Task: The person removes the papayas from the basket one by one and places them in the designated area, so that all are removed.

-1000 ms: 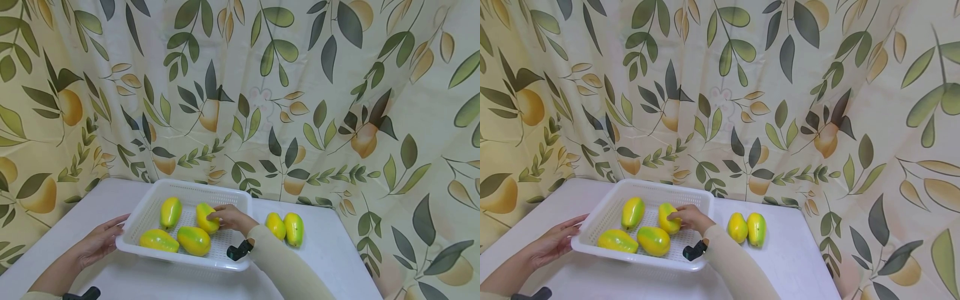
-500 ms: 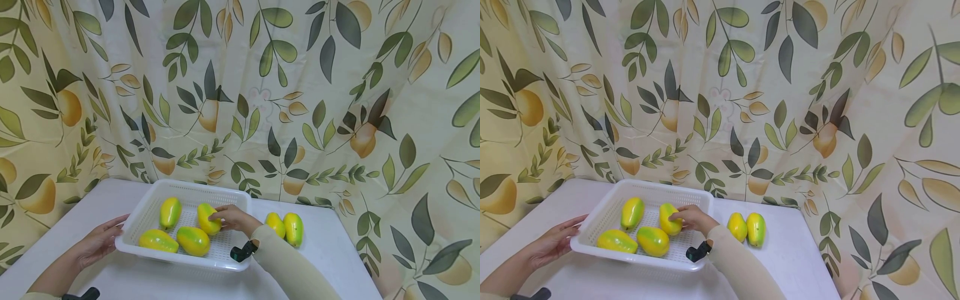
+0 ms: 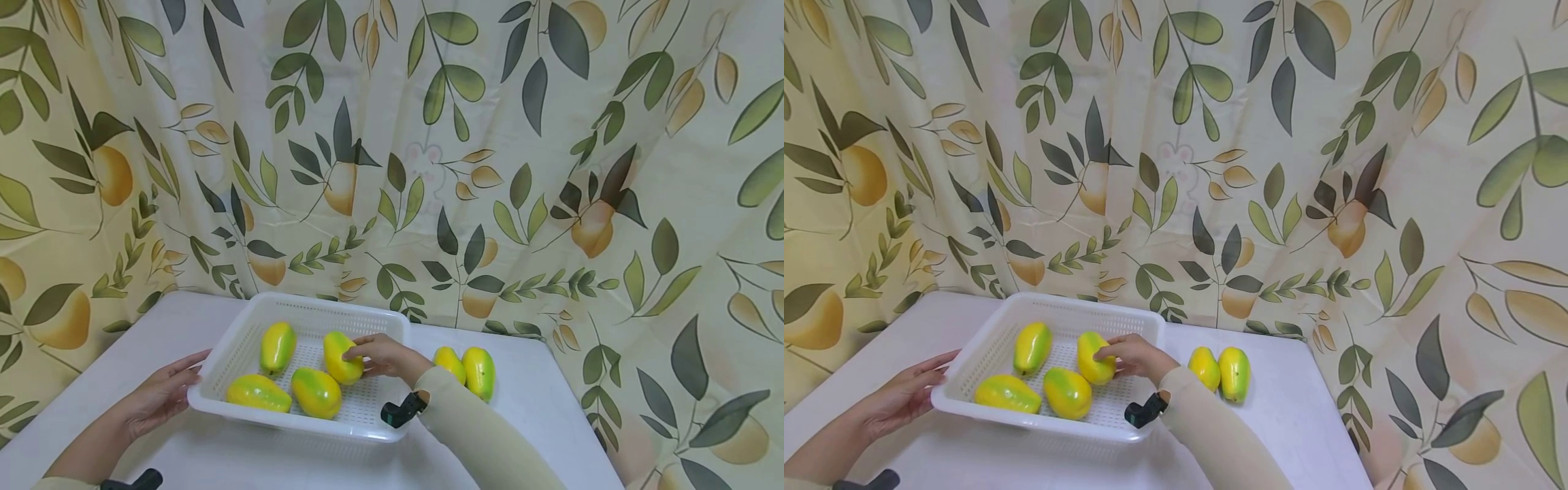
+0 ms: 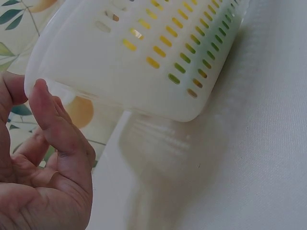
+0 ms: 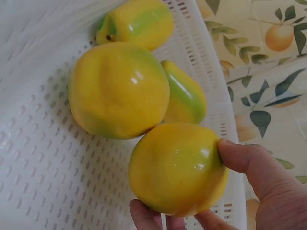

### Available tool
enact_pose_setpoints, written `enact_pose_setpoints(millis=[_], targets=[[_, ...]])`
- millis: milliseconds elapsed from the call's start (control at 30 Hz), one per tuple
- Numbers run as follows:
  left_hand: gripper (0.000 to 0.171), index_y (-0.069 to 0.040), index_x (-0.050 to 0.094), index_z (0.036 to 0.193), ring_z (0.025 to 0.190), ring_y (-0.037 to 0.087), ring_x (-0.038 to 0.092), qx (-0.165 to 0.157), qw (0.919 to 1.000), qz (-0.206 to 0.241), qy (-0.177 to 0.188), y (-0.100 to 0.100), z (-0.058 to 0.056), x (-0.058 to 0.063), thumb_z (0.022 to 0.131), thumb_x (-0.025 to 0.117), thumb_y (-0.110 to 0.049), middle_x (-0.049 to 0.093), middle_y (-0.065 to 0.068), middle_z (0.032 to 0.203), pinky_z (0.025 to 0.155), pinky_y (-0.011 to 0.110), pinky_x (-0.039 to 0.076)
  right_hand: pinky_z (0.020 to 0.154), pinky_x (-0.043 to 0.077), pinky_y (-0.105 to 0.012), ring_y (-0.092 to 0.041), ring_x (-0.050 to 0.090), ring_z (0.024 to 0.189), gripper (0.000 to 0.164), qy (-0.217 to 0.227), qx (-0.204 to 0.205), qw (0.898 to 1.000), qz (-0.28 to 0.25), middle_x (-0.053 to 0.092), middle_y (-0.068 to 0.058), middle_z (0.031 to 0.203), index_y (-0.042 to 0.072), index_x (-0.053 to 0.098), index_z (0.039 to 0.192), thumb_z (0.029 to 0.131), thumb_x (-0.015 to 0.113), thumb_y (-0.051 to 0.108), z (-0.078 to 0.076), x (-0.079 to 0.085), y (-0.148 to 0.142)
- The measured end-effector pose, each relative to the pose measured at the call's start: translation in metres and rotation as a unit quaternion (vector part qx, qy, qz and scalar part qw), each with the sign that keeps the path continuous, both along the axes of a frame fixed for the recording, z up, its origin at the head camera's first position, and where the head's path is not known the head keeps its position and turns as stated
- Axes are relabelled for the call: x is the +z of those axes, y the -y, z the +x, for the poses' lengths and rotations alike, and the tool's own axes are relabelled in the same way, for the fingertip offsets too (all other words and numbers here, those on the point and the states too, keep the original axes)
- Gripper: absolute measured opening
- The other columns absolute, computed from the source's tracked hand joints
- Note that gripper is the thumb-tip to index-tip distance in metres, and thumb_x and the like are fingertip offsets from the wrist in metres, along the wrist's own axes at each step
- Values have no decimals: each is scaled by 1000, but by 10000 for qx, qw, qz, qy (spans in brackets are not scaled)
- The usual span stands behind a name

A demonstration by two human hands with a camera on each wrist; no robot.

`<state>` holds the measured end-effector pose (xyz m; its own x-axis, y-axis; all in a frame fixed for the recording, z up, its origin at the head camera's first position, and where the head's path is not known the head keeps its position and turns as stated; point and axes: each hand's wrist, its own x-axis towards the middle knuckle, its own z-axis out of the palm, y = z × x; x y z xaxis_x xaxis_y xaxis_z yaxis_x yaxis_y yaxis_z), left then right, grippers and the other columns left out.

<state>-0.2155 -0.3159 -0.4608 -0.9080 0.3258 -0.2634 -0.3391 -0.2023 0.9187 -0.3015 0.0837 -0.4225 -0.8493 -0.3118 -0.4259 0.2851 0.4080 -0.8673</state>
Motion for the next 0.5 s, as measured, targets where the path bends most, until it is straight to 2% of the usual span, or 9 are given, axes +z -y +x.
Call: enact_pose_setpoints(millis=[167,500], targets=[[37,-46,67,105,100,19,71,10,10000,-77,-34,0,0,0,99,54,-13,68,-14,107,86,29,59,91,58,-45,-34,62,109,61,20,80,10000,-10,57,-15,131,2,54,136,83,76,21,1,4,-2],[37,-45,67,106,100,19,71,18,9999,-93,-88,0,-1,-1,99,54,-11,68,-13,108,89,34,58,93,56,-47,-35,61,112,62,33,101,9999,6,56,-16,133,2,52,138,84,75,22,1,13,-6]])
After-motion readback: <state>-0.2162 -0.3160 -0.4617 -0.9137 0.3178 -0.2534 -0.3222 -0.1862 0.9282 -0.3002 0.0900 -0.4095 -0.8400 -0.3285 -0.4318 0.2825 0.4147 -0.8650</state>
